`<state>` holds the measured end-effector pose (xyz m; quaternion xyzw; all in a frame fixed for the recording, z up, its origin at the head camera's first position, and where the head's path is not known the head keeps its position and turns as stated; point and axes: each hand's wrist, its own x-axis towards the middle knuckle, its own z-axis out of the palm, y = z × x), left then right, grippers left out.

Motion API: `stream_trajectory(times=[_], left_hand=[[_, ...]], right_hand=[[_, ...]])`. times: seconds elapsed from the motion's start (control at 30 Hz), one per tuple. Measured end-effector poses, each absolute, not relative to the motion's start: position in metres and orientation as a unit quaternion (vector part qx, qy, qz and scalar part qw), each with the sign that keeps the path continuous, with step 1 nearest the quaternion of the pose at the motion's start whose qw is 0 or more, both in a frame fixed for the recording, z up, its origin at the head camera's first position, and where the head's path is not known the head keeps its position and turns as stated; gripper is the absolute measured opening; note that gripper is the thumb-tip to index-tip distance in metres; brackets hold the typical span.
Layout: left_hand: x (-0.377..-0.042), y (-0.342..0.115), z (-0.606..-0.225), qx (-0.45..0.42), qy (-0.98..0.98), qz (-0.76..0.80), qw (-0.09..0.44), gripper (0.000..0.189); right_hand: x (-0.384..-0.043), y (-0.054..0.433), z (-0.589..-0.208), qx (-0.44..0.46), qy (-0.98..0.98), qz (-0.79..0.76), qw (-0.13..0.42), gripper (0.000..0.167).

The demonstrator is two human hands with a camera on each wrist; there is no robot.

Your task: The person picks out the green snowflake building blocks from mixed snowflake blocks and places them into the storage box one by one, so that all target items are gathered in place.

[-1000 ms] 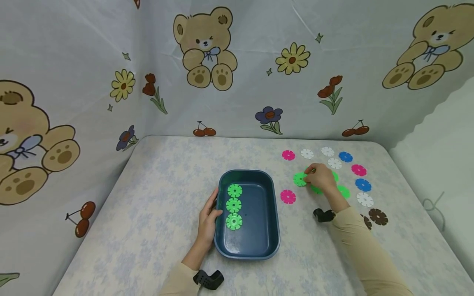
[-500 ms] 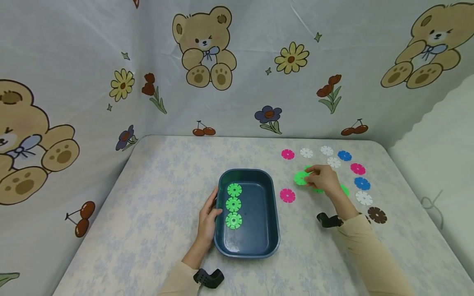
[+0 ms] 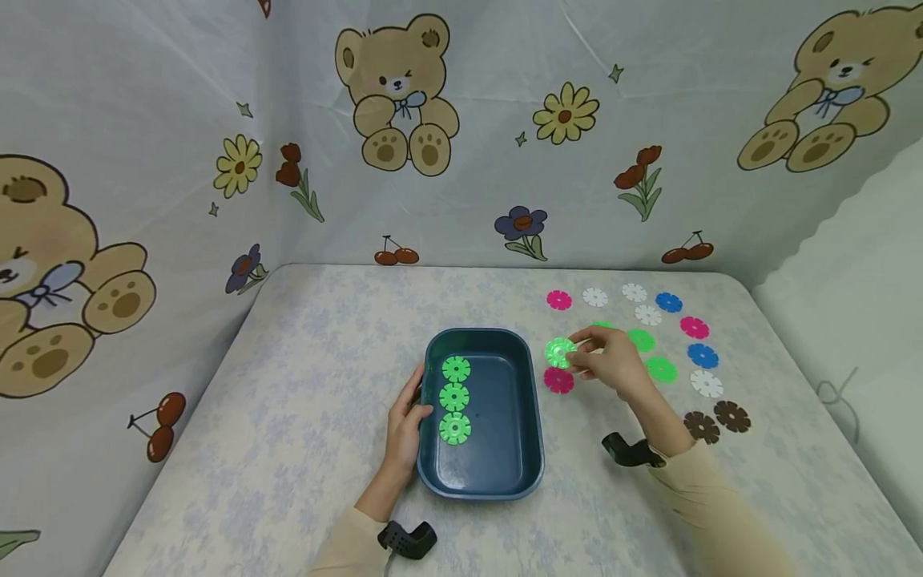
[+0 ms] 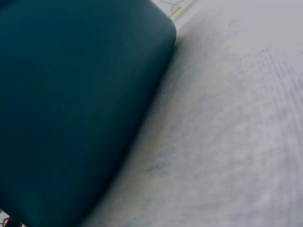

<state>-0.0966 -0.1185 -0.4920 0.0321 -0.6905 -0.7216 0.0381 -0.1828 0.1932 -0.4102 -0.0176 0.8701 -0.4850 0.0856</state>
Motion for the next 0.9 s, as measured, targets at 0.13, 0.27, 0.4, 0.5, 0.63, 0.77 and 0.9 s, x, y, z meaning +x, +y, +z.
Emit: stream_trajectory(times=[0.13,0.27,0.4,0.5,0.63,0.77,0.9], left_hand=[[-0.097,-0.119,-0.492,0.037,-0.688,-0.724,0.037,0.064],[-0.098,-0.118,-0.492,0.034,-0.686,-0.725,0.042,0.065],[-0.098,-0.118,-0.492,0.03,-0.684,-0.727,0.044,0.064],[-0.098,-0.118,-0.493,0.029,-0.682,-0.729,0.044,0.064],[-0.098,-0.119,-0.493,0.025,-0.679,-0.732,0.042,0.064],[-0.099,-0.119,-0.493,0.026,-0.68,-0.731,0.041,0.064],[-0.099,-0.12,-0.493,0.027,-0.682,-0.73,0.039,0.064]], right_hand=[[-0.167,0.17,-0.402,-0.046,0.86,-0.5,0.093,0.03],[-0.146,0.144,-0.395,-0.082,0.847,-0.509,0.125,0.027],[-0.129,0.121,-0.395,-0.142,0.837,-0.502,0.165,0.024],[-0.121,0.105,-0.4,-0.183,0.834,-0.482,0.196,0.02],[-0.115,0.085,-0.412,-0.217,0.84,-0.443,0.224,0.016],[-0.112,0.072,-0.425,-0.226,0.843,-0.423,0.245,0.015],[-0.109,0.065,-0.437,-0.231,0.839,-0.42,0.259,0.014]])
